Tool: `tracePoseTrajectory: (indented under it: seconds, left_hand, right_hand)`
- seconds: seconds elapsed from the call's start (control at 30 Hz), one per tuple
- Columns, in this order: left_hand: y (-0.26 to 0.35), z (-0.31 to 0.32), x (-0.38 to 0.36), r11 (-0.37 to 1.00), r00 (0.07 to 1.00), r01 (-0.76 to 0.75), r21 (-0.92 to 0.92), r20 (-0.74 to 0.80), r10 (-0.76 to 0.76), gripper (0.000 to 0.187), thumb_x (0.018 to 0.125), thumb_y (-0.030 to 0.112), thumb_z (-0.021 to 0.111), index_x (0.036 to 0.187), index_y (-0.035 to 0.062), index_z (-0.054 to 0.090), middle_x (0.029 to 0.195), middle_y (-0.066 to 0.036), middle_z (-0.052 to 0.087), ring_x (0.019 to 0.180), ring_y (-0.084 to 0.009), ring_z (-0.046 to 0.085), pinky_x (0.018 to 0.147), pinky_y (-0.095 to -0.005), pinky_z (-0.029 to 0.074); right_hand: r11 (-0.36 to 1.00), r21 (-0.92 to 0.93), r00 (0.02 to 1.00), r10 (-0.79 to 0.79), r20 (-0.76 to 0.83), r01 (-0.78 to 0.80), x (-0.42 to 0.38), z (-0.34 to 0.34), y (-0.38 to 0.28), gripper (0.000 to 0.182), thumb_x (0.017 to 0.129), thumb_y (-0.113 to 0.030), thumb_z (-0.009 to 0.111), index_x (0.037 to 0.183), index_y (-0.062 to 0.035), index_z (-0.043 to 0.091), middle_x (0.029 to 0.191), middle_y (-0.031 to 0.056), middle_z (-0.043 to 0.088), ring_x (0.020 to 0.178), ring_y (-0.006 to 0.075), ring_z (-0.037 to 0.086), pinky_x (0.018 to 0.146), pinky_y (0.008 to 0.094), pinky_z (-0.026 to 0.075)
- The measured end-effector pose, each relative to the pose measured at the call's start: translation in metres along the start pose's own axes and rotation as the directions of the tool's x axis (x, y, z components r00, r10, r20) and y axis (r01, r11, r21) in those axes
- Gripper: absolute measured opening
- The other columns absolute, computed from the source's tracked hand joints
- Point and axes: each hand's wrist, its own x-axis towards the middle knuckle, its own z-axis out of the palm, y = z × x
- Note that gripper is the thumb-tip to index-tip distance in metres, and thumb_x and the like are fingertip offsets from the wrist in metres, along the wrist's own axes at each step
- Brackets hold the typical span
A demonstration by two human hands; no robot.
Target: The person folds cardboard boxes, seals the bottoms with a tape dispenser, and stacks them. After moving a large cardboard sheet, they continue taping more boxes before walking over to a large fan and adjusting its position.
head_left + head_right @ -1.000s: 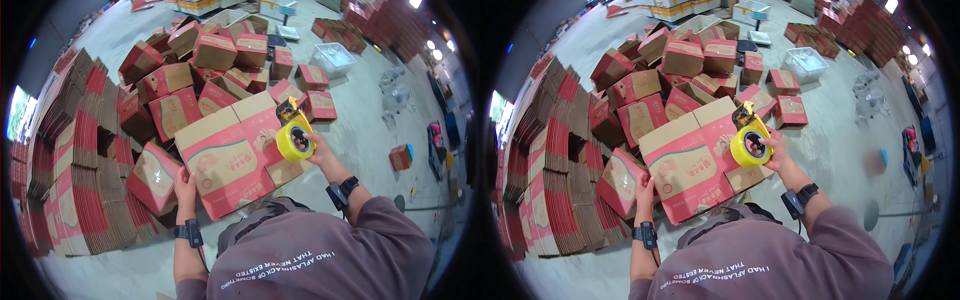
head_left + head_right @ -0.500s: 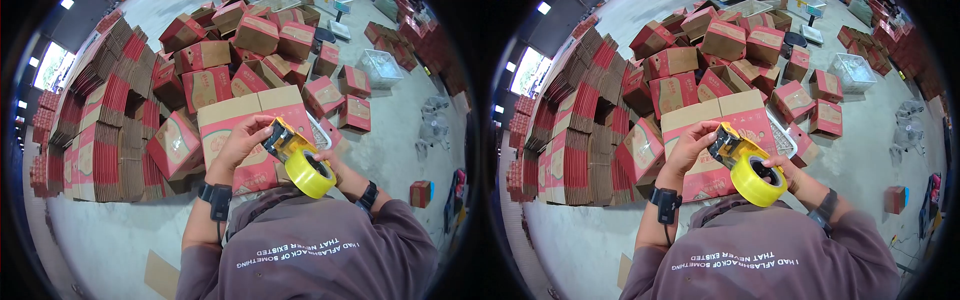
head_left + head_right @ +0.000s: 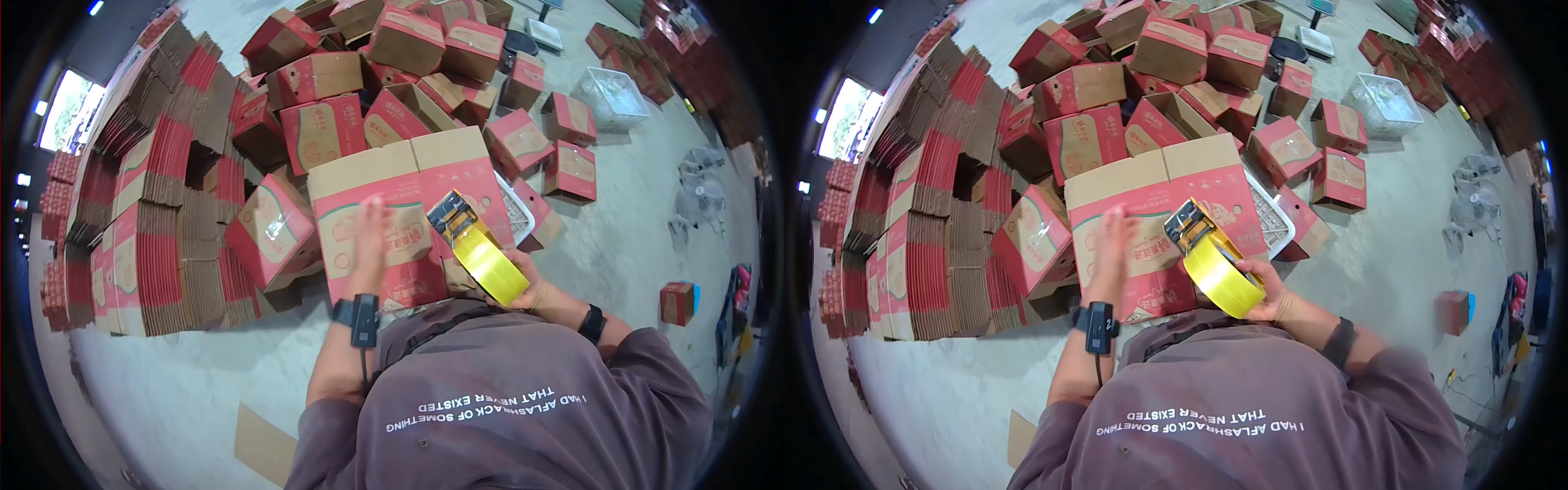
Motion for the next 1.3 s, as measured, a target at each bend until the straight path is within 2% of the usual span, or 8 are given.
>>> tracePoseTrajectory:
  seconds: [0.07,0.1,0.23,0.5,0.73,0.83,1.13,1.3]
  left_hand:
    - [0.029,-0.035,-0.015,0.893,0.987,-0.064,0.446,-0.101,0.122,0.037,0.091,0.025,0.056,0.119,0.0008,0.052,0.104,-0.013,0.06,0.096,-0.0238,0.058,0.086,-0.0343,0.045]
    - [0.004,-0.09,-0.002,0.21,0.862,-0.207,0.955,0.077,0.5,0.048,0.085,0.026,0.062,0.122,-0.0014,0.049,0.11,-0.022,0.057,0.102,-0.0351,0.055,0.091,-0.0427,0.043]
    - [-0.014,-0.152,-0.018,0.48,0.987,0.155,0.864,-0.156,-0.038,0.065,0.082,0.03,0.063,0.132,-0.0051,0.04,0.125,-0.027,0.049,0.117,-0.0392,0.048,0.098,-0.0423,0.039]
    - [0.005,-0.135,-0.009,0.657,0.936,0.34,0.673,-0.306,-0.171,0.064,0.081,0.018,0.067,0.134,-0.0029,0.039,0.107,-0.016,0.062,0.101,-0.0209,0.059,0.087,-0.0295,0.046]
    - [0.161,-0.068,-0.058,0.997,0.985,-0.019,0.076,0.173,0.005,0.056,0.08,-0.004,0.06,0.132,-0.0009,0.04,0.118,-0.005,0.055,0.099,-0.0154,0.057,0.083,-0.0285,0.047]
    - [0.163,-0.118,-0.054,0.961,0.947,0.122,0.248,0.261,-0.187,0.051,0.079,0.0,0.06,0.128,0.0002,0.044,0.116,-0.008,0.055,0.102,-0.019,0.055,0.089,-0.031,0.045]
    - [0.19,-0.057,-0.108,0.675,0.681,-0.718,0.17,-0.025,0.732,0.051,0.089,0.038,0.058,0.124,0.0023,0.046,0.104,-0.006,0.05,0.096,-0.0171,0.049,0.09,-0.0322,0.039]
    - [0.198,-0.055,-0.092,0.846,0.823,-0.414,0.337,-0.258,0.505,0.041,0.092,0.03,0.054,0.12,0.001,0.046,0.101,-0.007,0.048,0.1,-0.0165,0.048,0.092,-0.0328,0.037]
  right_hand:
    - [0.997,0.032,0.997,-0.075,-0.014,0.075,-0.003,0.0,0.001,0.049,0.085,-0.023,0.054,0.129,-0.0024,0.045,0.12,0.0166,0.058,0.108,0.0283,0.06,0.093,0.0429,0.048]
    - [0.974,-0.054,0.964,-0.226,-0.137,0.221,-0.003,0.003,0.001,0.047,0.086,-0.023,0.054,0.128,-0.0027,0.047,0.12,0.0158,0.059,0.108,0.028,0.06,0.094,0.0433,0.047]
    - [0.827,-0.293,0.772,-0.557,-0.306,0.48,-0.01,-0.012,-0.023,0.042,0.086,-0.014,0.056,0.126,-0.0035,0.048,0.115,0.0137,0.06,0.104,0.0253,0.06,0.094,0.0406,0.047]
    - [0.608,-0.479,0.503,-0.794,-0.343,0.633,-0.021,-0.026,-0.074,0.04,0.081,-0.015,0.063,0.119,-0.0041,0.053,0.112,0.0126,0.062,0.103,0.0259,0.06,0.093,0.043,0.048]
    - [0.301,-0.285,0.243,-0.944,-0.224,0.91,-0.063,-0.011,-0.127,0.044,0.083,-0.013,0.058,0.124,-0.0018,0.047,0.123,0.0142,0.055,0.115,0.0298,0.053,0.101,0.0458,0.042]
    - [0.319,-0.499,0.304,-0.946,-0.114,0.806,-0.095,-0.005,-0.139,0.042,0.083,-0.009,0.057,0.124,-0.0019,0.047,0.117,0.0124,0.058,0.107,0.0269,0.058,0.093,0.043,0.049]
    - [-0.347,-0.933,0.688,-0.7,0.191,-0.094,-0.059,0.182,0.02,0.083,0.073,-0.031,0.077,0.139,-0.0045,0.033,0.127,0.0143,0.048,0.117,0.0218,0.049,0.099,0.0331,0.038]
    - [-0.74,-0.667,0.864,-0.391,0.317,-0.09,-0.048,0.215,0.017,0.087,0.077,-0.043,0.071,0.142,-0.0054,0.028,0.13,0.0184,0.046,0.118,0.0266,0.047,0.099,0.0347,0.036]
